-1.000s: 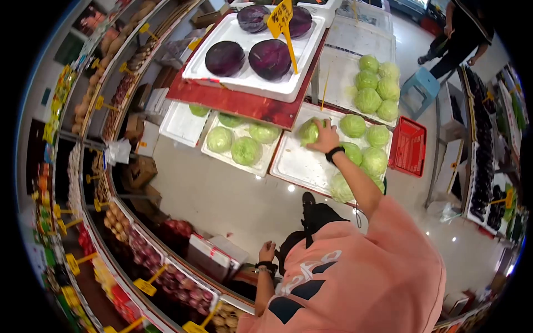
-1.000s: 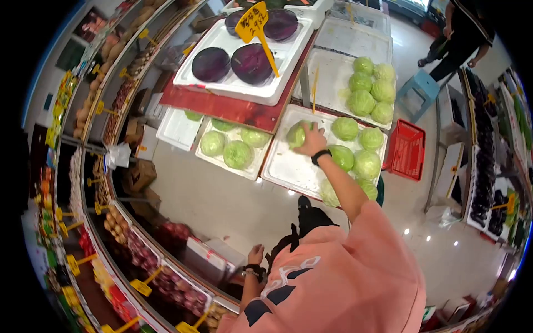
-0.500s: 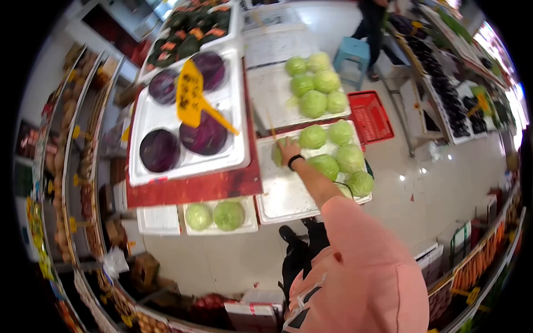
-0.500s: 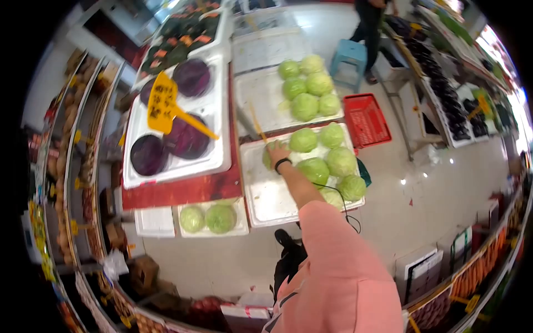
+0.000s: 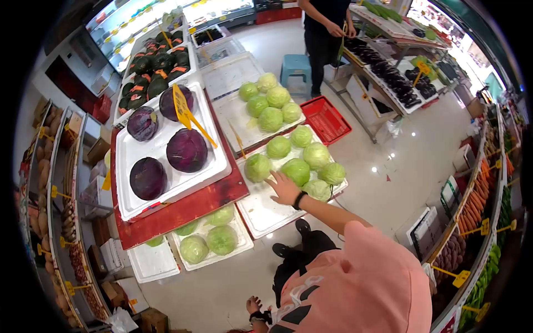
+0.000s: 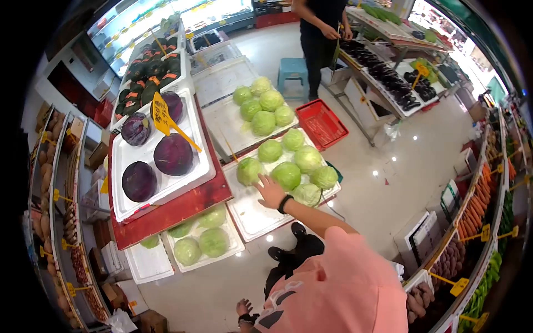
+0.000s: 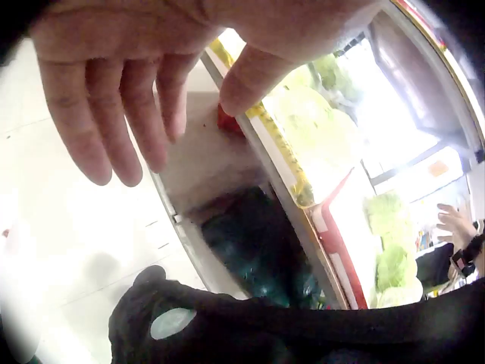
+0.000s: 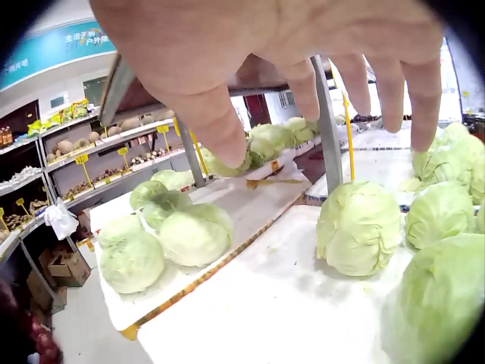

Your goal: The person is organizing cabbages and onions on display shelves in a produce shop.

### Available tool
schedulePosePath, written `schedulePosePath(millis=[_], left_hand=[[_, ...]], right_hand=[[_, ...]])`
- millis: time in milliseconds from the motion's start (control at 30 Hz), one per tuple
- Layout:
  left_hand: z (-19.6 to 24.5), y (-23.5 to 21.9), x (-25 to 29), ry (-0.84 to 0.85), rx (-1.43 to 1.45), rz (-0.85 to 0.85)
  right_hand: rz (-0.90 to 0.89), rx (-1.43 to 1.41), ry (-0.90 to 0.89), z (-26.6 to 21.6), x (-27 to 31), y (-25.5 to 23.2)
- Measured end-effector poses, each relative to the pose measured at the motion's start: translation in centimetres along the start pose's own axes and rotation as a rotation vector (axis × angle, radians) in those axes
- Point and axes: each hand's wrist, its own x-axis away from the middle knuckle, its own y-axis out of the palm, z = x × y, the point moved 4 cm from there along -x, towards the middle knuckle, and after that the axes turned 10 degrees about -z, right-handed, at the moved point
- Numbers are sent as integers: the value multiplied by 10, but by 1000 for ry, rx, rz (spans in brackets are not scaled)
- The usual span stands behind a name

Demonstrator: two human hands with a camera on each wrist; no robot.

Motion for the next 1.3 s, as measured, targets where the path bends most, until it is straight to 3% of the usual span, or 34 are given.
schedulePosePath(millis=[133,300,400,533,600,667,700,767,867,900,1000,1033,1133,1233,1300], left_hand=[[54,19,-24,78,-215,-67],[107,71,-48,151,-431,-232],[132,108,-64,206,-561,-343],[157,144,-72,414,-774,-411],[158,149,-105,550,-992,-347],[159,150,-104,678,-1000,-298],[175,154,-47,801,-1001,-251],[183,148,-41,759,-994,-302],[206,140,5,902,-1028,-186],[210,133,-5,941,-1062,-137],[231,119,2,879,-978,15],[237,116,-1,973,-968,83],[265,112,4,906,-980,154],[283,108,-13,851,-1022,214],[291,104,-21,814,-1079,330]], right_hand=[[45,-129,16,0,127,-4],[-112,-224,302,1,272,45],[-190,-336,476,0,336,80],[-208,-448,619,2,391,106],[-237,-456,659,3,415,122],[-152,-549,682,9,434,145],[-168,-558,702,12,440,149],[-191,-558,713,15,451,159],[-81,-538,682,21,469,167],[-61,-579,682,26,473,175],[-17,-539,665,33,497,197],[-54,-558,691,30,503,196],[-174,-544,784,21,518,190],[-186,-507,782,19,525,198],[-251,-491,816,16,521,198]])
